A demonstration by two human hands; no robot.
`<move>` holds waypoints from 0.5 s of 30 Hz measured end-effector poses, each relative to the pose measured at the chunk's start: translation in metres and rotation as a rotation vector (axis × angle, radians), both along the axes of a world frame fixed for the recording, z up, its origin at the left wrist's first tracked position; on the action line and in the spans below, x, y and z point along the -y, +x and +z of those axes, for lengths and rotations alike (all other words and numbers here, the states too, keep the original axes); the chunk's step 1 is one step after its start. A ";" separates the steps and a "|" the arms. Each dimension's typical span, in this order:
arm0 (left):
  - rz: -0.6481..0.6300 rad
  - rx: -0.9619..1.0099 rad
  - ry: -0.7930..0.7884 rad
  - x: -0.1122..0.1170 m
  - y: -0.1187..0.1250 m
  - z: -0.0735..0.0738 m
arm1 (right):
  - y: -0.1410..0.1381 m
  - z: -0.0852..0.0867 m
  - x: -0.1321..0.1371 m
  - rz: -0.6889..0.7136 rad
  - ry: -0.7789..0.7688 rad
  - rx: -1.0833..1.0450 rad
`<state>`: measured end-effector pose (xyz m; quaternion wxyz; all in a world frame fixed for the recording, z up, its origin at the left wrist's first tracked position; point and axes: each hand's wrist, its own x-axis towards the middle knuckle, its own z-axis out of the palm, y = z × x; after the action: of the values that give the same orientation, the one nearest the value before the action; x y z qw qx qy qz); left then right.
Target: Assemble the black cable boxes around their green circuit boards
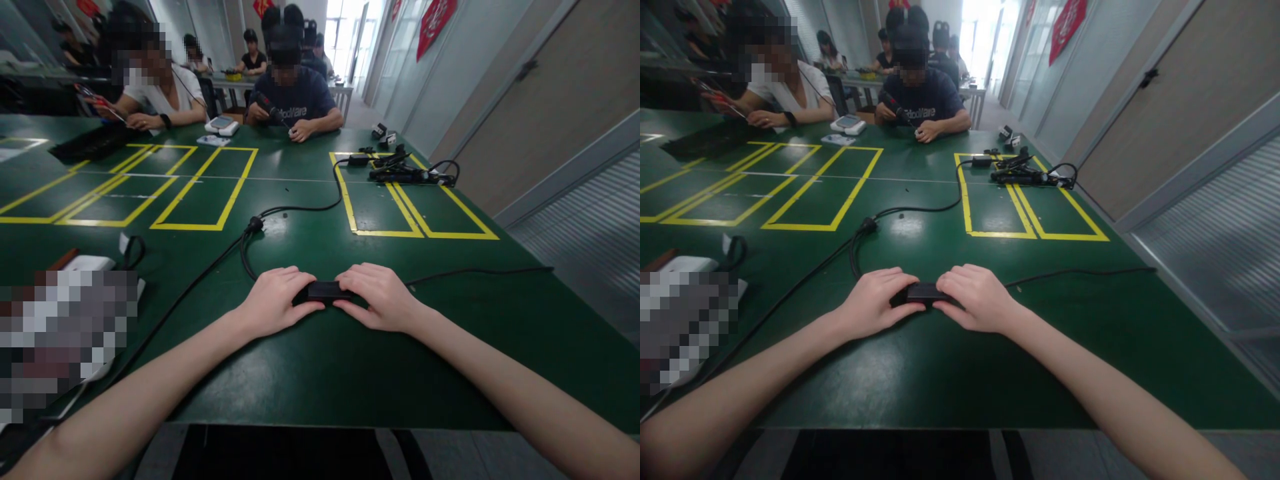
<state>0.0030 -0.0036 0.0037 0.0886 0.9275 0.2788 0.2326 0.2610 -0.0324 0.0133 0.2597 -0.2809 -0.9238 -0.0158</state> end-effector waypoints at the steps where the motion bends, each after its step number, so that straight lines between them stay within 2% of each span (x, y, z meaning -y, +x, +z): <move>1: 0.003 -0.002 0.014 0.000 0.000 0.000 | 0.000 0.000 0.000 0.001 0.022 0.034; 5: 0.016 -0.017 0.031 0.000 0.001 0.002 | -0.001 -0.001 0.000 -0.024 0.089 0.212; 9: 0.013 0.001 0.018 0.001 0.002 0.004 | 0.004 -0.002 0.000 -0.071 0.071 0.291; 12: 0.004 0.107 0.105 0.002 0.002 0.004 | 0.013 -0.002 -0.004 -0.110 0.038 0.181; 15: 0.004 0.220 0.202 0.004 0.003 0.005 | 0.030 0.002 -0.014 -0.193 0.023 -0.045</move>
<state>0.0060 -0.0073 0.0092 0.0245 0.9001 0.2442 0.3600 0.2907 -0.0182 0.0148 0.2807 -0.3659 -0.8862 -0.0449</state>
